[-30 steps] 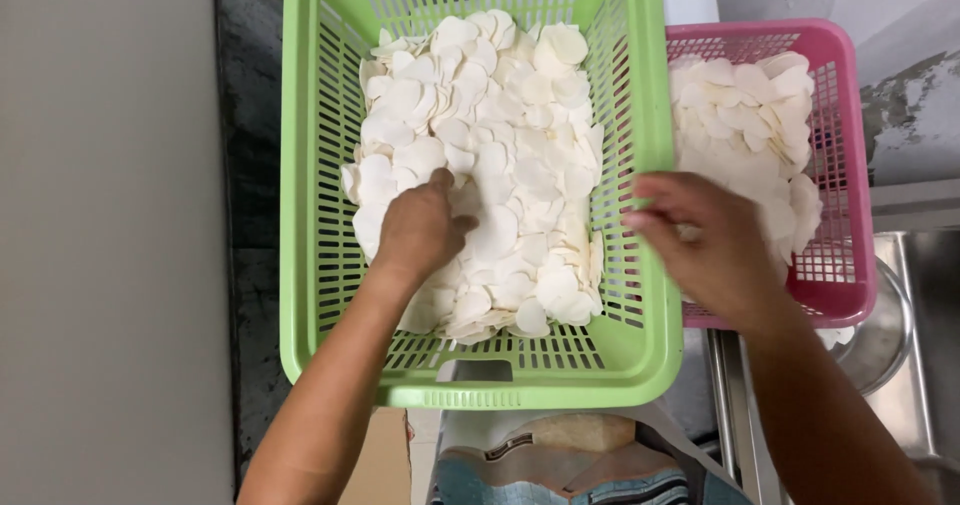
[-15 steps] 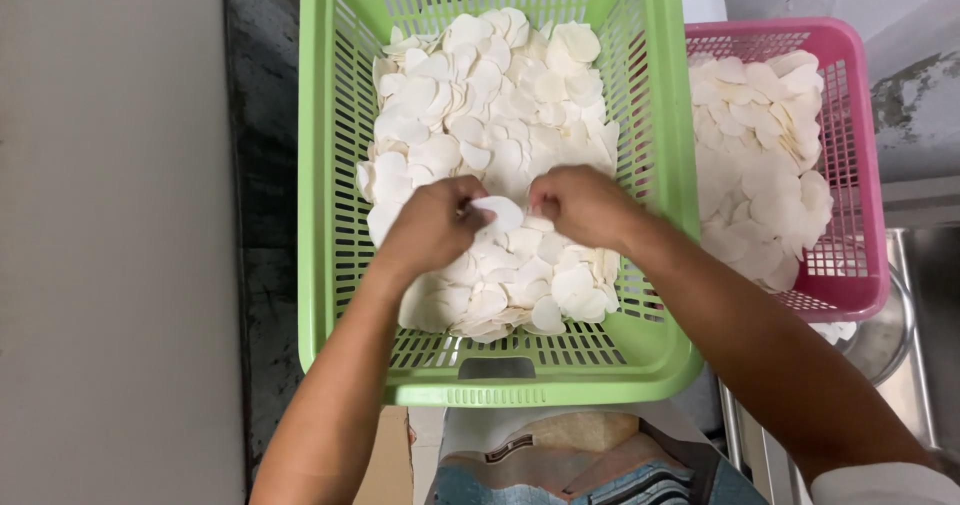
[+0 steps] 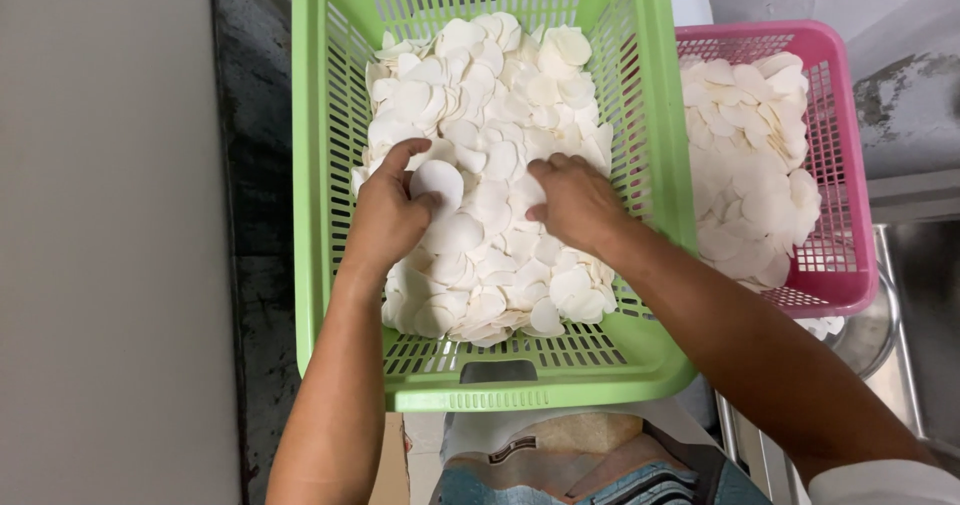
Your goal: Manually separating thin white vegetable slices from a large green basket and placing them into a smaller pink basket to ensure they are not stuck together.
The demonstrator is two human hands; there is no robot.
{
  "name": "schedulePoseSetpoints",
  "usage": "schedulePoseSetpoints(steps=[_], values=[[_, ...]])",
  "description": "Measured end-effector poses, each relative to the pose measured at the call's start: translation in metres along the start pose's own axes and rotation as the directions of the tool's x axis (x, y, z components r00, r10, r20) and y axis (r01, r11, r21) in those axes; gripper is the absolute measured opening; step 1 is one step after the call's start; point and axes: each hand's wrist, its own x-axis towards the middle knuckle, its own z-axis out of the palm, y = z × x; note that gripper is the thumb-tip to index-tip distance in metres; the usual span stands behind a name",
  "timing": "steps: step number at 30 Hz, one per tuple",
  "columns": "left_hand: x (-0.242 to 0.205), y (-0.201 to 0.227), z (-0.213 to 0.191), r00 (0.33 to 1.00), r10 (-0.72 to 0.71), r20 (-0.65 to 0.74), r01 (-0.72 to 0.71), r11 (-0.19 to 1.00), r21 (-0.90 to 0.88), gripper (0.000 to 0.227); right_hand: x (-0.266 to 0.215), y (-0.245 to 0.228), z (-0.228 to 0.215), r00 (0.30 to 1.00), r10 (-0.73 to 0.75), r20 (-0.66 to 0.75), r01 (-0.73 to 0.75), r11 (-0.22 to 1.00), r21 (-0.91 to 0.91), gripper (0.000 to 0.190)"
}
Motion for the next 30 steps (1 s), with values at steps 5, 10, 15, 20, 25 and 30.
schedulePoseSetpoints(steps=[5,10,15,20,25,30], values=[[0.002,-0.001,-0.001,1.0,0.022,-0.001,-0.022,1.0,0.015,0.049,-0.009,-0.021,-0.012,0.993,-0.045,0.105,0.038,0.996,0.075,0.07],[0.008,-0.018,0.01,1.0,-0.028,0.007,0.028,1.0,0.008,0.035,-0.034,-0.035,-0.043,0.999,-0.034,0.037,0.019,0.935,0.355,0.049],[-0.004,0.029,0.019,0.991,0.076,0.113,-0.053,0.98,-0.193,0.022,-0.02,-0.004,-0.033,0.991,-0.053,-0.122,0.133,0.454,0.881,0.029],[-0.005,0.027,0.038,0.971,0.149,0.186,-0.081,0.941,-0.33,0.026,-0.027,0.0,-0.038,0.983,-0.052,-0.174,0.179,0.434,0.883,0.023],[-0.009,0.048,0.042,0.953,0.185,0.24,-0.089,0.928,-0.362,0.012,-0.049,0.022,-0.051,0.973,-0.034,-0.227,0.222,0.395,0.892,0.026],[-0.008,0.094,0.063,0.927,0.319,0.197,-0.227,0.895,-0.383,0.011,-0.096,0.046,-0.066,0.919,0.131,-0.371,0.334,0.238,0.912,0.043]])
